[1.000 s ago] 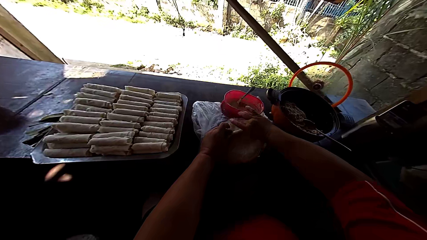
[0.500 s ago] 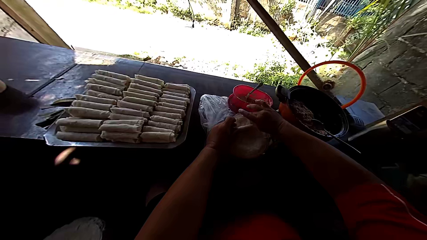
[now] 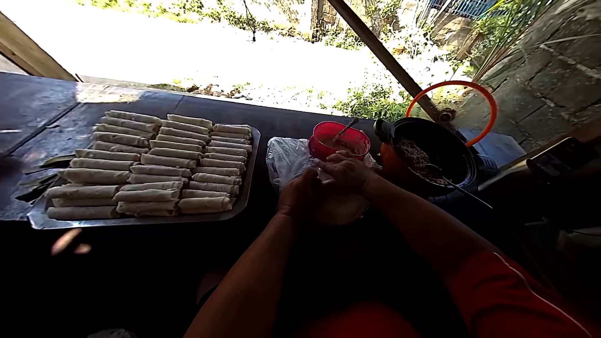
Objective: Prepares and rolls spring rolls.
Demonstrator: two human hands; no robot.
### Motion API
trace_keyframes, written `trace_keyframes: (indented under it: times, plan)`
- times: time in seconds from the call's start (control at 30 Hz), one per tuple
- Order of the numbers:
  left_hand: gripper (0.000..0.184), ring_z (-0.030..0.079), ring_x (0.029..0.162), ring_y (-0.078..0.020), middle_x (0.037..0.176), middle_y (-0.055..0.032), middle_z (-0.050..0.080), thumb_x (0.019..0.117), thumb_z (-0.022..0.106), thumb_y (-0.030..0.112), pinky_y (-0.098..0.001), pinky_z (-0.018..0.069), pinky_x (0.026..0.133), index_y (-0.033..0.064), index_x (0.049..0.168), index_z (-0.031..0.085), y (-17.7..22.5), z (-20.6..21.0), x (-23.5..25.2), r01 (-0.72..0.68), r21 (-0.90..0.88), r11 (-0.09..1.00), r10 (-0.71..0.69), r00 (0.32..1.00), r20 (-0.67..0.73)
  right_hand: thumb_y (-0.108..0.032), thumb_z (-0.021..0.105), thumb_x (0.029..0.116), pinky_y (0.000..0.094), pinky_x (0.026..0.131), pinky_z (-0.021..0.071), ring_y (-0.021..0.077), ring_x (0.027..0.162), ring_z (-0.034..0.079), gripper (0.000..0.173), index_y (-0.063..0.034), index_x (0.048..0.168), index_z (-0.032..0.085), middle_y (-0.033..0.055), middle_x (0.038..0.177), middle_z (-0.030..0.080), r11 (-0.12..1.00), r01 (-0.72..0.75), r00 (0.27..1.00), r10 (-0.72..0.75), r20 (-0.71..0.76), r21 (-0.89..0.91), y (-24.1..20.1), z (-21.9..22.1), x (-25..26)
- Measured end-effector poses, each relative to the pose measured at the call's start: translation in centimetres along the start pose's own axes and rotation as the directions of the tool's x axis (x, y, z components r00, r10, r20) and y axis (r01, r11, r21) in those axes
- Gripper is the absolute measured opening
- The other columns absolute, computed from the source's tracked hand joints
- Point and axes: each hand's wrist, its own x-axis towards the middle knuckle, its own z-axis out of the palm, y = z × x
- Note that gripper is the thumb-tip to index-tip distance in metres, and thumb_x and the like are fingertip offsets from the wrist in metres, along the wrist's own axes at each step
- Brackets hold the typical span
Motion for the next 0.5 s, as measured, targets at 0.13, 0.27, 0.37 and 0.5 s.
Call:
trace_keyframes:
  times: [0.13,0.27,0.37,0.5]
  plan:
    - [0.036,0.075,0.090,-0.0234,0.098,-0.0013,0.077,0.0929,0.075,0.036,-0.0527,0.0586,0.081,0.0147,0.120,0.063,-0.1,-0.2,0.2,0.039,0.015,0.999,-0.039,0.998,0.042,-0.006,0.057,0.0983,0.0393,0.117,0.0390,0.0184,0.117,0.066,0.047,-0.0215,0.143,0.064,0.0001,0.108,0.077,0.998,0.019,0.992,-0.012,-0.126,0.055,-0.7,-0.9,-0.1]
    - [0.037,0.075,0.089,-0.0234,0.098,-0.0018,0.077,0.0932,0.075,0.036,-0.0528,0.0588,0.080,0.0143,0.121,0.063,-0.2,-0.1,0.1,0.009,0.003,1.000,-0.009,0.999,0.034,-0.007,0.058,0.0972,0.0423,0.115,0.0411,0.0214,0.112,0.068,0.049,-0.0214,0.144,0.062,0.0020,0.100,0.078,0.998,-0.045,0.995,0.042,-0.091,-0.037,0.6,0.1,-0.9]
    - [0.037,0.075,0.094,-0.0226,0.101,-0.0010,0.078,0.0931,0.075,0.034,-0.0518,0.0585,0.084,0.0139,0.121,0.063,-0.1,-0.2,0.2,0.016,-0.002,1.000,-0.016,0.999,0.047,-0.009,0.057,0.0998,0.0409,0.103,0.0439,0.0193,0.104,0.066,0.050,-0.0247,0.147,0.060,-0.0004,0.095,0.076,0.999,-0.035,0.993,0.036,-0.111,0.009,1.2,-1.0,-1.4]
    - [0.037,0.075,0.093,-0.0221,0.101,-0.0006,0.077,0.0934,0.075,0.034,-0.0514,0.0588,0.083,0.0136,0.122,0.062,-0.5,0.2,0.2,-0.020,0.007,1.000,0.020,0.999,0.027,-0.009,0.058,0.0980,0.0439,0.100,0.0458,0.0221,0.097,0.067,0.051,-0.0267,0.146,0.061,0.0020,0.086,0.074,0.997,-0.037,0.999,0.035,-0.027,-0.072,1.3,-0.8,-1.6]
